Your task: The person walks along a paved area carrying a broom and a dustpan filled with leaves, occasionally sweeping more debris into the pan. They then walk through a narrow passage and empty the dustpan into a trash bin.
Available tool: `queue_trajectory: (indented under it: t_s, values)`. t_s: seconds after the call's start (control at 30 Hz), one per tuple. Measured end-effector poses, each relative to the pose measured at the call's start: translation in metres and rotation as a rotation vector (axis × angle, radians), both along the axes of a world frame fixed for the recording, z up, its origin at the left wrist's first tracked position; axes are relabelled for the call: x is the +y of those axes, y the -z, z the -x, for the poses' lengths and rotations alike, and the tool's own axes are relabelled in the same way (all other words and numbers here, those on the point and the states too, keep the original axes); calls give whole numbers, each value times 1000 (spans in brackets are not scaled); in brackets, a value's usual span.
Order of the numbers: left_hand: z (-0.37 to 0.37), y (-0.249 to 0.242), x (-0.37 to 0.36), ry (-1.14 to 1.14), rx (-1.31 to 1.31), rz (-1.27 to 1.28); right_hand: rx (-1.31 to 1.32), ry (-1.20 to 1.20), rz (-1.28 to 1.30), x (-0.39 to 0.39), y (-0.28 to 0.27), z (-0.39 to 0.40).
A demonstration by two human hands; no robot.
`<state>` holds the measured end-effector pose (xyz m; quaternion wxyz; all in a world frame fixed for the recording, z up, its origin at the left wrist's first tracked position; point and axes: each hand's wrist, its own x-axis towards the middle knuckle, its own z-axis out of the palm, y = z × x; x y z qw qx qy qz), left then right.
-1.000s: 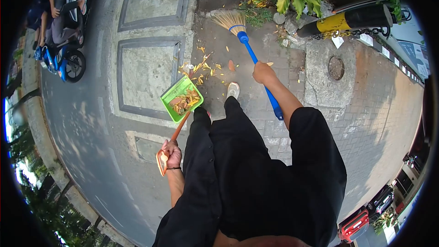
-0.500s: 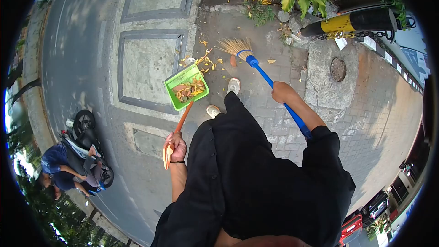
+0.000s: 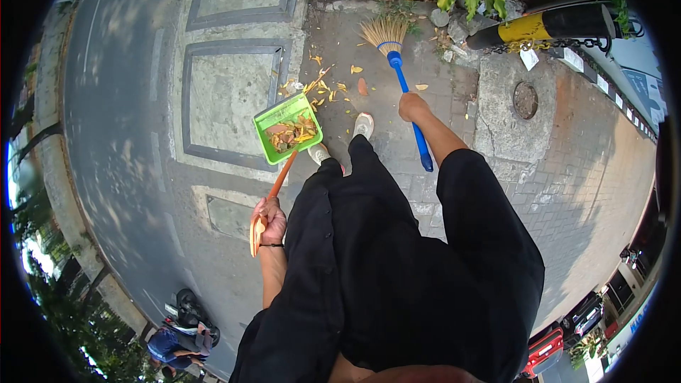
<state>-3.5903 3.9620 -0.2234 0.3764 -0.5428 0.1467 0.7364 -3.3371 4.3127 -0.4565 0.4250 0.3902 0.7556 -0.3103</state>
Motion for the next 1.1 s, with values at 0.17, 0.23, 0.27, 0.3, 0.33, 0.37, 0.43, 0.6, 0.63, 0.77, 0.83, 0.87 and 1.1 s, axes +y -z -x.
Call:
queue_trajectory:
  t_s: [0.17,0.23,0.27,0.3,0.33,0.37,0.43,0.6,0.63,0.77,0.83,0.87,1.1]
  values:
    - [31,14,-15,41,-45,-30,23,258,97,-69,-108,-10]
    - [50,23,-15,50,-66,-63,50,332,61,-95,-132,-13]
    - [54,25,-13,49,-76,-72,64,364,50,-102,-142,-18]
    - [56,22,-9,55,-88,-92,72,444,37,-106,-154,-23]
    - [57,22,-10,58,-91,-104,80,527,24,-110,-167,-30]
    - [56,21,-12,51,-100,-92,87,609,7,-116,-174,-38]
    - [60,22,-15,70,-112,-87,41,689,-86,-129,-170,-53]
    - [66,21,-22,125,-52,-110,-30,838,-231,-134,-139,-93]
    - [68,19,-23,123,-82,-144,-14,811,-289,-146,-119,-98]
    - [77,21,-26,98,-112,-123,-8,1016,20,-178,-102,-83]
    - [87,25,-33,100,-108,-130,43,1047,122,-198,-138,-50]
    - [90,26,-33,100,-104,-131,66,1086,137,-200,-152,-45]
    - [98,29,-41,99,-75,-87,143,1141,55,-160,-178,-46]
